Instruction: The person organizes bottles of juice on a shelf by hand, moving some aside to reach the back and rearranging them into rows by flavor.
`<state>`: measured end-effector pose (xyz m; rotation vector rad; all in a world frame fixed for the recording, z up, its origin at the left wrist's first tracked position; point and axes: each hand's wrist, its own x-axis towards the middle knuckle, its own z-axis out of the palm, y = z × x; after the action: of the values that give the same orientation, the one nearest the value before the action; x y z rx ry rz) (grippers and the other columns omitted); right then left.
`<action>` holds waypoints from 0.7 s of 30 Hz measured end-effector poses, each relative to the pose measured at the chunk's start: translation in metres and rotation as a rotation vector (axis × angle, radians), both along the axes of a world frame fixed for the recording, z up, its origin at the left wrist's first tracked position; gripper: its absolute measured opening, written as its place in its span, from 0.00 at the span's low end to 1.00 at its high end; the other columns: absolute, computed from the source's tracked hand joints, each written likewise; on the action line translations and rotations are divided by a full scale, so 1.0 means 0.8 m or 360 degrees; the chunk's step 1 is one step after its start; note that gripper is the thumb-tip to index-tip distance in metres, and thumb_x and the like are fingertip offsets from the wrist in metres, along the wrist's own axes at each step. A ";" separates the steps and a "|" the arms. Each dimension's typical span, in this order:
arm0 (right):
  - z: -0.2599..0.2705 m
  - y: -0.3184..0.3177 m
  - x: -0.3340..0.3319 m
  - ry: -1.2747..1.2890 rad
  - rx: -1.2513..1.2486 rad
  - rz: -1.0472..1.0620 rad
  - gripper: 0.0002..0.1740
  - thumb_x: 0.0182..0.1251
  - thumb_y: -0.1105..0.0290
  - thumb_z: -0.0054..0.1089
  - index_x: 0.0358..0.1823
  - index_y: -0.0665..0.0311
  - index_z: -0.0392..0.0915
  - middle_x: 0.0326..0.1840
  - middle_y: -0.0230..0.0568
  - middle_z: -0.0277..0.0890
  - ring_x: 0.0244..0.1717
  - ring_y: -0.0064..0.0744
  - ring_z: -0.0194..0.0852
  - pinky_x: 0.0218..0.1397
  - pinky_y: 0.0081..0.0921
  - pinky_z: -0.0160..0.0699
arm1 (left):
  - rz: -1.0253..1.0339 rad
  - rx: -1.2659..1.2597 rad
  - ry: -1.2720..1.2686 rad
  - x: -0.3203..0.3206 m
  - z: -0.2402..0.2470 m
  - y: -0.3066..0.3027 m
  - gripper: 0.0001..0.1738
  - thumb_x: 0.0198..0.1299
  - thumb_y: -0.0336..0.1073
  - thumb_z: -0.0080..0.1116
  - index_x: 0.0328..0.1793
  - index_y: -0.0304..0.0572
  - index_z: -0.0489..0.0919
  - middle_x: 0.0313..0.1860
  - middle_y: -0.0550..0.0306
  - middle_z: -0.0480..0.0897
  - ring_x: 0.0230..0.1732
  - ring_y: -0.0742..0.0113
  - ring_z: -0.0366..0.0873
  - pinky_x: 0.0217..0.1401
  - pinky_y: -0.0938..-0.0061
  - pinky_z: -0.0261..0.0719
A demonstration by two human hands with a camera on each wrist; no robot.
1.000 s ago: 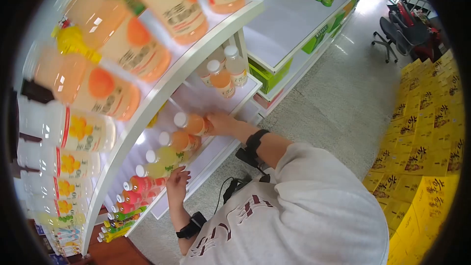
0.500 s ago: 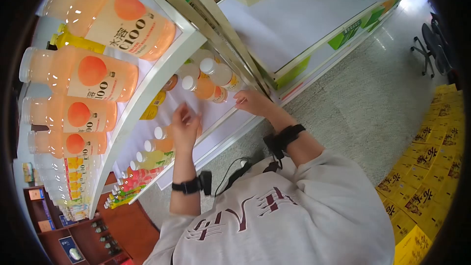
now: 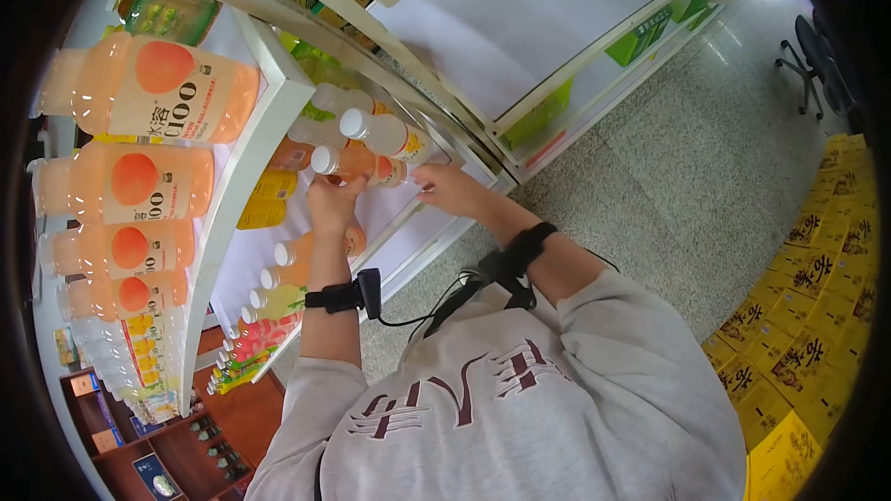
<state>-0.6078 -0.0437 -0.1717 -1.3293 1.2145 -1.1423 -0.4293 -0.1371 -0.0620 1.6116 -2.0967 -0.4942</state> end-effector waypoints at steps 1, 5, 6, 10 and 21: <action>0.007 -0.006 0.015 0.0037 -0.0082 -0.0092 0.29 0.55 0.70 0.66 0.59 0.66 0.69 0.51 0.53 0.76 0.51 0.43 0.77 0.53 0.33 0.76 | 0.0008 0.0002 -0.0003 0.001 0.001 0.001 0.29 0.37 0.46 0.75 0.39 0.27 0.79 0.34 0.43 0.84 0.38 0.53 0.84 0.41 0.68 0.80; 0.026 -0.033 0.061 0.0481 -0.0284 -0.0290 0.39 0.49 0.70 0.70 0.64 0.66 0.62 0.55 0.56 0.72 0.53 0.50 0.74 0.56 0.37 0.74 | 0.0052 0.0003 -0.0051 0.010 -0.001 0.012 0.30 0.37 0.48 0.75 0.39 0.28 0.80 0.33 0.44 0.84 0.35 0.55 0.84 0.39 0.68 0.80; 0.025 -0.039 0.072 0.0529 -0.0315 -0.0374 0.41 0.47 0.68 0.71 0.64 0.67 0.61 0.55 0.57 0.72 0.54 0.52 0.73 0.57 0.39 0.73 | 0.0034 -0.0017 -0.0028 0.014 0.000 0.017 0.31 0.39 0.50 0.75 0.40 0.28 0.80 0.32 0.45 0.84 0.33 0.56 0.84 0.38 0.69 0.80; 0.036 -0.048 0.083 0.0571 -0.0047 -0.0141 0.41 0.45 0.65 0.74 0.60 0.68 0.63 0.54 0.57 0.73 0.54 0.54 0.73 0.56 0.41 0.73 | 0.0075 0.0036 -0.0003 0.026 0.008 0.036 0.31 0.38 0.51 0.75 0.38 0.29 0.81 0.31 0.45 0.84 0.32 0.57 0.84 0.38 0.69 0.80; 0.014 -0.072 0.133 0.0519 -0.0294 0.0144 0.33 0.43 0.63 0.74 0.51 0.67 0.70 0.42 0.53 0.78 0.46 0.54 0.78 0.48 0.40 0.78 | 0.0145 0.0407 0.0053 0.121 0.093 0.099 0.25 0.51 0.36 0.70 0.53 0.27 0.79 0.41 0.43 0.85 0.43 0.64 0.84 0.47 0.74 0.80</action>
<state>-0.5013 -0.1011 -0.1607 -1.7445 1.2861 -1.0179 -0.3322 -0.0582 0.0124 1.8160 -1.9895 -0.7785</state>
